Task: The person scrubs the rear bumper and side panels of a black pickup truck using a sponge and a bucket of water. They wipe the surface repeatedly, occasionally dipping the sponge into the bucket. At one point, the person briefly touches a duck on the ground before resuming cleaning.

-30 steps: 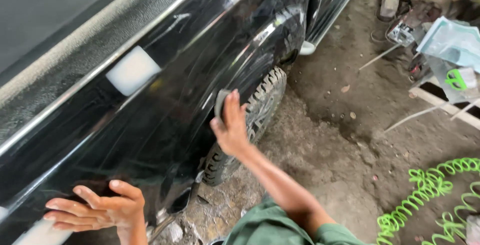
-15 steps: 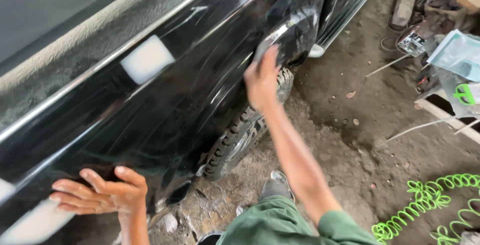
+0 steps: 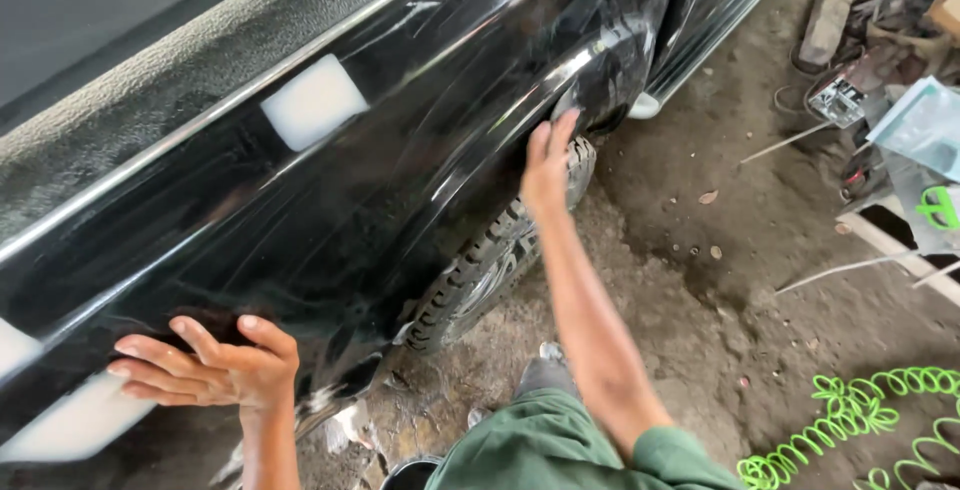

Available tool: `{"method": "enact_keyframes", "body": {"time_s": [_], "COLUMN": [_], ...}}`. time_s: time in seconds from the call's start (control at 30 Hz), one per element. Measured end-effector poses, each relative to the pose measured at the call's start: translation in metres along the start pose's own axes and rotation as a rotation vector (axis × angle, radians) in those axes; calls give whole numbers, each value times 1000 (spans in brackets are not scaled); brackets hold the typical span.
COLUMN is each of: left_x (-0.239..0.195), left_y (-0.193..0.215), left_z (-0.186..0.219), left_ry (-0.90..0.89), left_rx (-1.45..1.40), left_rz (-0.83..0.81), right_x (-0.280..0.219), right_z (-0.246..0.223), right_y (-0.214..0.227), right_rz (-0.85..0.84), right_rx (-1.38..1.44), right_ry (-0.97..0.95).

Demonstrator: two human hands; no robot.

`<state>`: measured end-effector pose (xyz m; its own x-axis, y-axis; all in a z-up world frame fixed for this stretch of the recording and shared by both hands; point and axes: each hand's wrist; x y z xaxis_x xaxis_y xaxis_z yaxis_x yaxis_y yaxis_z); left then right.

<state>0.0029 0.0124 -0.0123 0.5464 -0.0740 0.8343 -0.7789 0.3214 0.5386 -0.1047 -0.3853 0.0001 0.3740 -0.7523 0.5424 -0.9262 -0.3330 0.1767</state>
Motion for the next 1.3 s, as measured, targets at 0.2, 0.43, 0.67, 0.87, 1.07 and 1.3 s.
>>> {"method": "enact_keyframes", "body": {"time_s": [0.2, 0.43, 0.67, 0.87, 1.07, 1.3], "left_x": [-1, 0, -4, 1, -2, -3], "left_y": [7, 2, 2, 5, 5, 9], "left_z": [-5, -5, -8, -4, -7, -5], "left_ry": [-39, -46, -48, -34, -39, -31], "left_rx": [39, 70, 89, 66, 81, 83], "left_rz": [-65, -19, -52, -17, -31, -62], "right_x": [-69, -42, -18, -85, -1, -98], "right_z": [-8, 18, 39, 35, 61, 55], "right_y": [-22, -16, 0, -27, -8, -30], "right_rz": [-108, -20, -92, -10, 530, -1], "right_rx": [-62, 45, 134, 231, 1095, 42], "right_ry": [335, -116, -318, -56, -770, 63]}}
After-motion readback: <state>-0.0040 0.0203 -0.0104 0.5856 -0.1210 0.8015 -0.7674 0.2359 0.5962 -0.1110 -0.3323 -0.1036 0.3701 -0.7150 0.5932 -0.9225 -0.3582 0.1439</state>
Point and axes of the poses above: each hand's wrist, its own x-axis towards the middle knuckle, its own y-axis out of the back of the hand, z = x × y, and after that the axes turned 12 degrees about y, right-handed
